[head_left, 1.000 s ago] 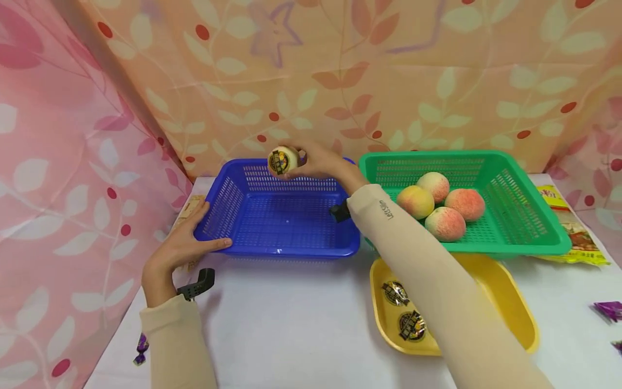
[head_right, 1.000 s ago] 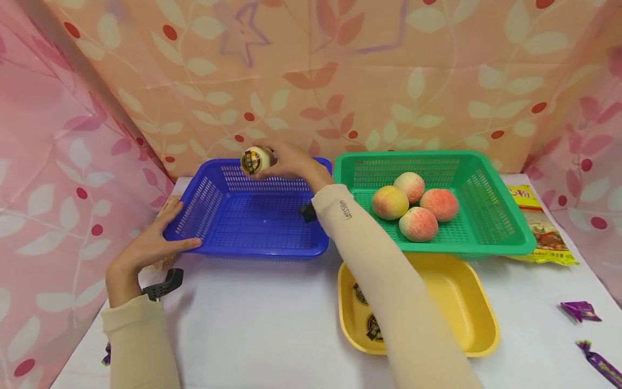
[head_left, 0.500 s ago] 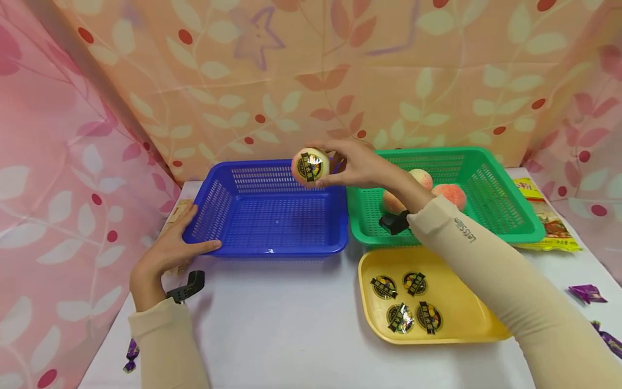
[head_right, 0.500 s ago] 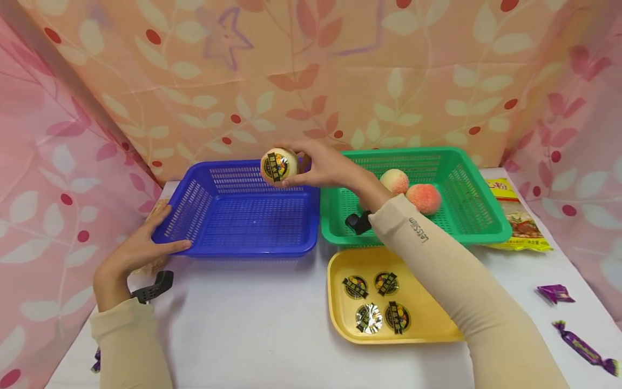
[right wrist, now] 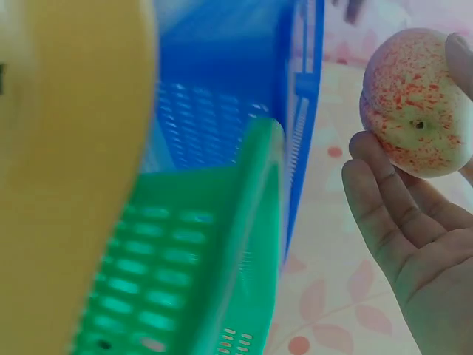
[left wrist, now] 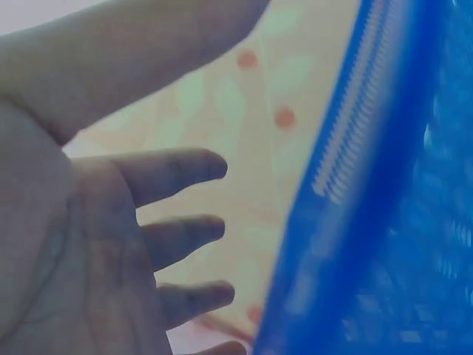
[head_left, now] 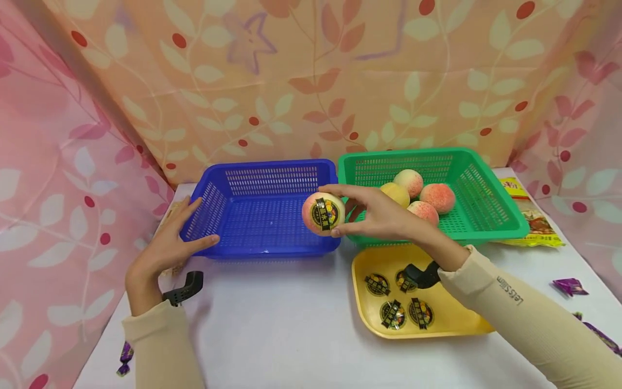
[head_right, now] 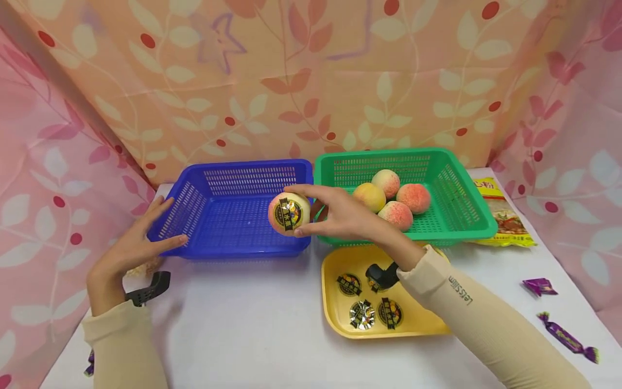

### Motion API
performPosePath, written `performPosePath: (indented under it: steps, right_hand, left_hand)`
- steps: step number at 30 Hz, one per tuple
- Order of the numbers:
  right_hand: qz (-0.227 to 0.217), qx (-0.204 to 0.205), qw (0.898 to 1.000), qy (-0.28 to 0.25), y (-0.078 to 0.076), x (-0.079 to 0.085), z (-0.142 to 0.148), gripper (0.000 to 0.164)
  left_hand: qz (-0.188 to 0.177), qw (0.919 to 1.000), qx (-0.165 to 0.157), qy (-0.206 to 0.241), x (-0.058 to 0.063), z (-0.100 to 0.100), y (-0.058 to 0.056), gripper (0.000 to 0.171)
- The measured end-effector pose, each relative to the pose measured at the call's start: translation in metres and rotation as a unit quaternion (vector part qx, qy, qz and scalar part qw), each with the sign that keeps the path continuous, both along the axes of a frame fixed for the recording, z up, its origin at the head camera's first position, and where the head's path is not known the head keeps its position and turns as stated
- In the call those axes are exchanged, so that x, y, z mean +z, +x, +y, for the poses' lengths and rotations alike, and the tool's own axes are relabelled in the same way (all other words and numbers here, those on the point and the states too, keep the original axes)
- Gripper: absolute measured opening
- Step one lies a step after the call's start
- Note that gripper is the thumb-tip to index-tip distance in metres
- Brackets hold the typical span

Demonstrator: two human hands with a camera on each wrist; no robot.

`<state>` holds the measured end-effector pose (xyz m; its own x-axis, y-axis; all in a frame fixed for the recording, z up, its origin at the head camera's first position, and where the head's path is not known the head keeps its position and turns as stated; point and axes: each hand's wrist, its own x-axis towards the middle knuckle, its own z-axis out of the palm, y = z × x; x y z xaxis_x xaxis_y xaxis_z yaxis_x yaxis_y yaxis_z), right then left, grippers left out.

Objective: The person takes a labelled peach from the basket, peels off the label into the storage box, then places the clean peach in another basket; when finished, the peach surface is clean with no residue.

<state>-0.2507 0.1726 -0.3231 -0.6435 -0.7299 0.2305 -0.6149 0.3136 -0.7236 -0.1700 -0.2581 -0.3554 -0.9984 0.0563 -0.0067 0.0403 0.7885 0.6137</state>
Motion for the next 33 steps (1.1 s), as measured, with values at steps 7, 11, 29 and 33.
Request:
performPosePath:
  steps: [7, 11, 29, 33]
  right_hand:
    - [-0.022, 0.040, 0.999, 0.022, 0.029, -0.014, 0.007, 0.076]
    - [-0.041, 0.063, 0.996, 0.049, 0.044, -0.018, 0.007, 0.075]
    - [0.010, 0.162, 0.975, 0.154, 0.067, -0.055, -0.018, 0.068]
    - [0.030, 0.161, 0.967, 0.196, 0.067, -0.058, -0.021, 0.069]
  left_hand:
    - [0.058, 0.9950, -0.062, 0.051, 0.030, 0.042, 0.010, 0.082]
    - [0.068, 0.9866, -0.124, 0.081, 0.044, 0.072, 0.018, 0.073]
    - [-0.067, 0.9409, -0.330, 0.032, 0.027, 0.122, 0.017, 0.057]
    - [-0.090, 0.9377, -0.336, 0.009, 0.019, 0.129, 0.014, 0.061]
